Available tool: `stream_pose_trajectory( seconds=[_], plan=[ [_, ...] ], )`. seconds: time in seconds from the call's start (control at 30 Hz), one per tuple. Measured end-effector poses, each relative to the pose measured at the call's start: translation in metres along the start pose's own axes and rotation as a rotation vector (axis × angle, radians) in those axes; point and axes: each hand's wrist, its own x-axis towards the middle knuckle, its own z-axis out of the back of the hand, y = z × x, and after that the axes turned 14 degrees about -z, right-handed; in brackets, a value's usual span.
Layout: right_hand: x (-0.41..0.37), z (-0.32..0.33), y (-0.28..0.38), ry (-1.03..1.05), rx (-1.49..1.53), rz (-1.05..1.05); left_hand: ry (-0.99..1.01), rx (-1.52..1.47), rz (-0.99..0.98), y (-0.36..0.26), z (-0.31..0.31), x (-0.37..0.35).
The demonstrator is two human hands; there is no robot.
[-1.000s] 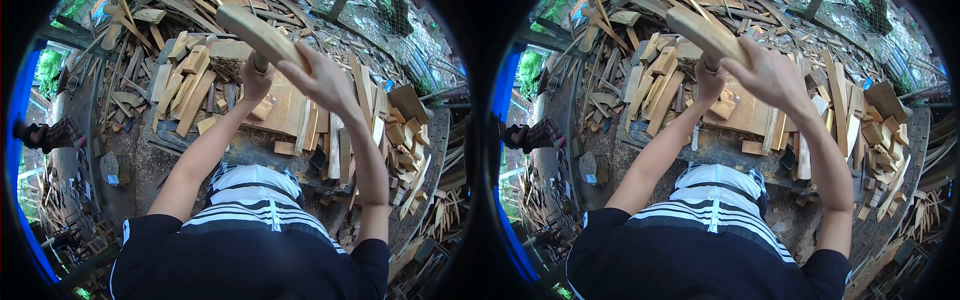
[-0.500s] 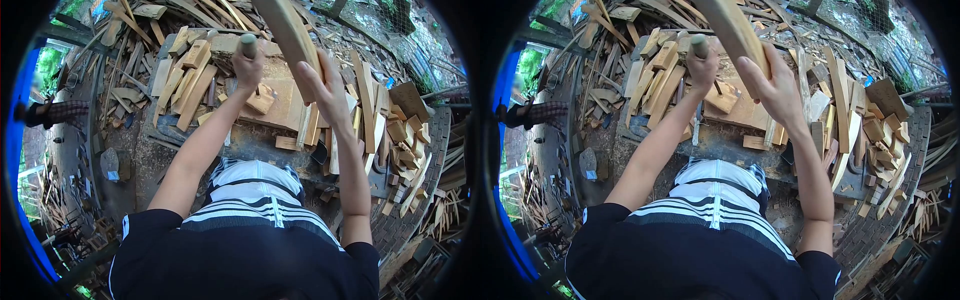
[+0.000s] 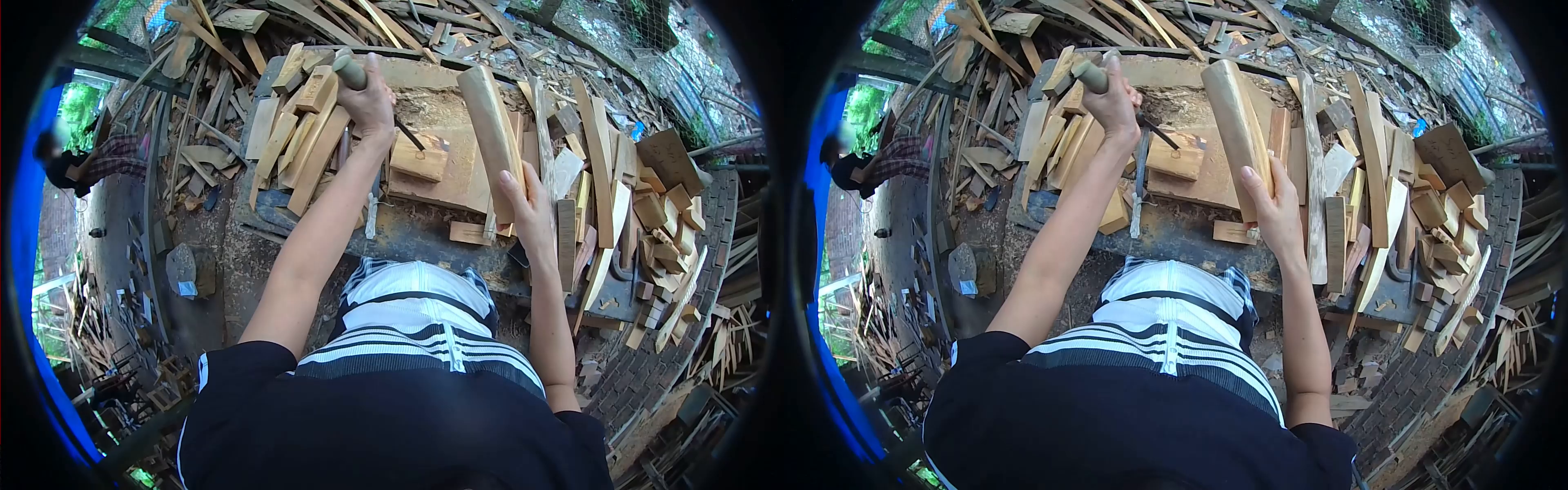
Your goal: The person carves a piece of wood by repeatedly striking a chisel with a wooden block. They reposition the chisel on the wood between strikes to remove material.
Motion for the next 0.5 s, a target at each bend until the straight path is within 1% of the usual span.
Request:
stream_pose_trajectory(
  seconds=[0.03, 0.1, 0.13, 0.17, 0.23, 0.3, 0.37, 0.5],
  plan=[
    [0.000, 0.000, -0.003, -0.021, 0.013, -0.001, 0.000, -0.001, 0.001, 0.003, -0.002, -0.002],
    [-0.001, 0.002, -0.004, -0.046, 0.028, -0.002, 0.132, 0.035, -0.095, 0.010, -0.004, -0.006],
    [-0.002, 0.002, -0.004, -0.051, 0.021, -0.004, 0.158, 0.098, -0.148, 0.015, -0.005, -0.005],
    [-0.002, 0.003, -0.004, -0.056, 0.015, -0.006, 0.162, 0.097, -0.145, 0.020, -0.006, -0.005],
    [-0.003, 0.004, -0.007, -0.054, 0.018, -0.012, 0.279, 0.165, -0.228, 0.025, -0.007, -0.007],
    [-0.001, 0.005, -0.012, -0.046, 0.020, -0.017, 0.311, 0.159, -0.257, 0.025, -0.010, -0.010],
    [0.001, 0.005, -0.017, -0.061, 0.000, -0.025, 0.389, 0.260, -0.318, 0.027, -0.010, -0.012],
    [0.001, 0.006, -0.019, -0.052, -0.011, -0.038, 0.384, 0.304, -0.350, 0.029, -0.011, -0.015]
  ],
)
